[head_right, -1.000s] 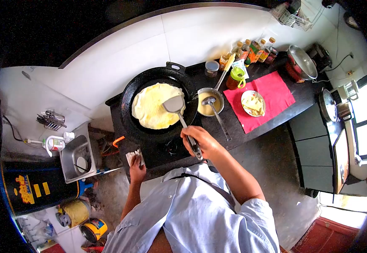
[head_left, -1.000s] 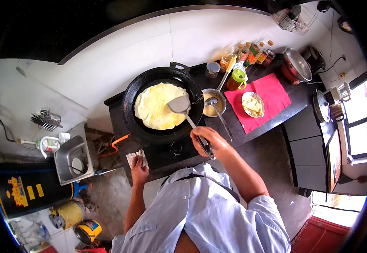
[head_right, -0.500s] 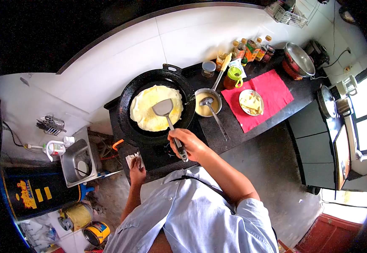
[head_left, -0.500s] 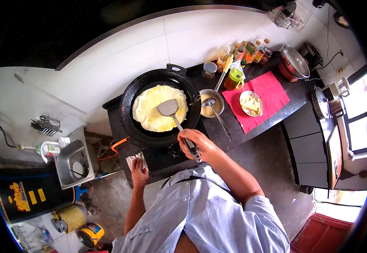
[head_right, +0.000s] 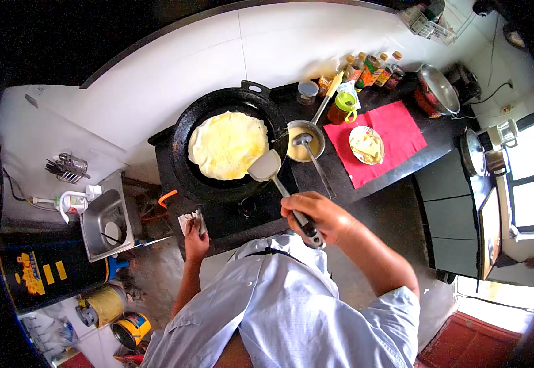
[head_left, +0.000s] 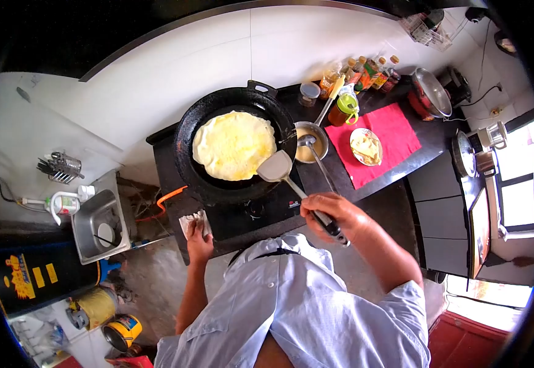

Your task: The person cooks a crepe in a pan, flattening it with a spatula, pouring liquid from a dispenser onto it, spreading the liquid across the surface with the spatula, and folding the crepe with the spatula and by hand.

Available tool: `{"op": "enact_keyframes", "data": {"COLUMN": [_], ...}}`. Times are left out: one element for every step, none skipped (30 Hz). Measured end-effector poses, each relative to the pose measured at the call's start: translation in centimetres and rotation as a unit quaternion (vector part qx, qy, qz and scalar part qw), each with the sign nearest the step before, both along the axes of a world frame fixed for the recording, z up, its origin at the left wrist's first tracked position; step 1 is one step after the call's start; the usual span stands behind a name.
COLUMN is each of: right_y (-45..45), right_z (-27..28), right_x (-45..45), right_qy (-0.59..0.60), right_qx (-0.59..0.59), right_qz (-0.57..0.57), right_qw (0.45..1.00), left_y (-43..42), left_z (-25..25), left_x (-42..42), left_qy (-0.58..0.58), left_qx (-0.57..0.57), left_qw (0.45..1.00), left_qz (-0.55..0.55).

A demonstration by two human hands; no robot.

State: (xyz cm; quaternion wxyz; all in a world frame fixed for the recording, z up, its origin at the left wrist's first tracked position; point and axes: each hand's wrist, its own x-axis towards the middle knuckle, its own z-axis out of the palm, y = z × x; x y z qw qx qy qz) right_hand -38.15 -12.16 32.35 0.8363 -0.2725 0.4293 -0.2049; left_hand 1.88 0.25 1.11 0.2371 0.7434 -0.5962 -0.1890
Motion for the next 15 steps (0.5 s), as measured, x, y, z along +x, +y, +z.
{"op": "enact_keyframes", "data": {"right_y": [-0.4, -0.9, -1.4, -2.0, -2.6, -3.2, -3.7, -4.3, -5.0, -5.5, -5.9, -6.2, -6.5, -6.7, -6.9], "right_z": [0.2, 0.7, 1.3, 1.7, 2.0, 2.0, 2.1, 2.2, 2.3, 2.6, 3.1, 3.5, 3.8, 4.0, 4.2], "right_x": [-0.4, -0.6, -0.8, -0.9, -0.9, -1.0, -1.1, -1.1, -1.0, -0.9, -0.8, -0.8, -0.8, -0.9, -1.0], "right_qy": [-0.006, 0.000, 0.007, 0.003, -0.002, -0.011, -0.008, -0.004, 0.001, 0.007, 0.012, 0.017, 0.031, 0.044, 0.056], "right_qx": [0.017, 0.041, 0.065, 0.092, 0.118, 0.143, 0.149, 0.169, 0.188, 0.188, 0.188, 0.189, 0.183, 0.176, 0.170], "right_qz": [0.003, 0.010, 0.017, 0.021, 0.025, 0.028, 0.031, 0.034, 0.037, 0.045, 0.052, 0.059, 0.055, 0.050, 0.045], "right_qw": [1.000, 0.999, 0.998, 0.996, 0.993, 0.989, 0.988, 0.985, 0.982, 0.981, 0.981, 0.980, 0.981, 0.982, 0.983], "left_y": [0.0, 0.0, 0.1, 0.2, 0.2, 0.2, 0.2, 0.3, 0.3, 0.3, 0.4, 0.5, 0.5, 0.5, 0.4], "left_z": [0.2, 0.3, 0.1, 0.0, -0.2, -0.3, -0.4, -0.5, -0.6, -0.6, -0.6, -0.6, -0.6, -0.5, -0.4], "left_x": [-0.1, -0.3, -0.4, -0.3, -0.3, -0.3, -0.4, -0.4, -0.5, -0.5, -0.5, -0.6, -0.6, -0.5, -0.5], "left_qy": [0.002, 0.012, 0.007, 0.001, -0.005, -0.007, -0.007, -0.007, -0.007, -0.011, -0.015, -0.019, -0.016, -0.013, -0.010], "left_qx": [0.001, -0.007, -0.015, -0.022, -0.030, -0.040, -0.042, -0.044, -0.047, -0.049, -0.051, -0.053, -0.054, -0.055, -0.056], "left_qw": [1.000, 1.000, 1.000, 1.000, 1.000, 0.999, 0.999, 0.999, 0.999, 0.999, 0.999, 0.998, 0.998, 0.998, 0.998], "left_qz": [-0.001, 0.007, 0.006, 0.005, 0.005, 0.001, 0.003, 0.005, 0.009, 0.009, 0.009, 0.008, 0.007, 0.006, 0.004]}}
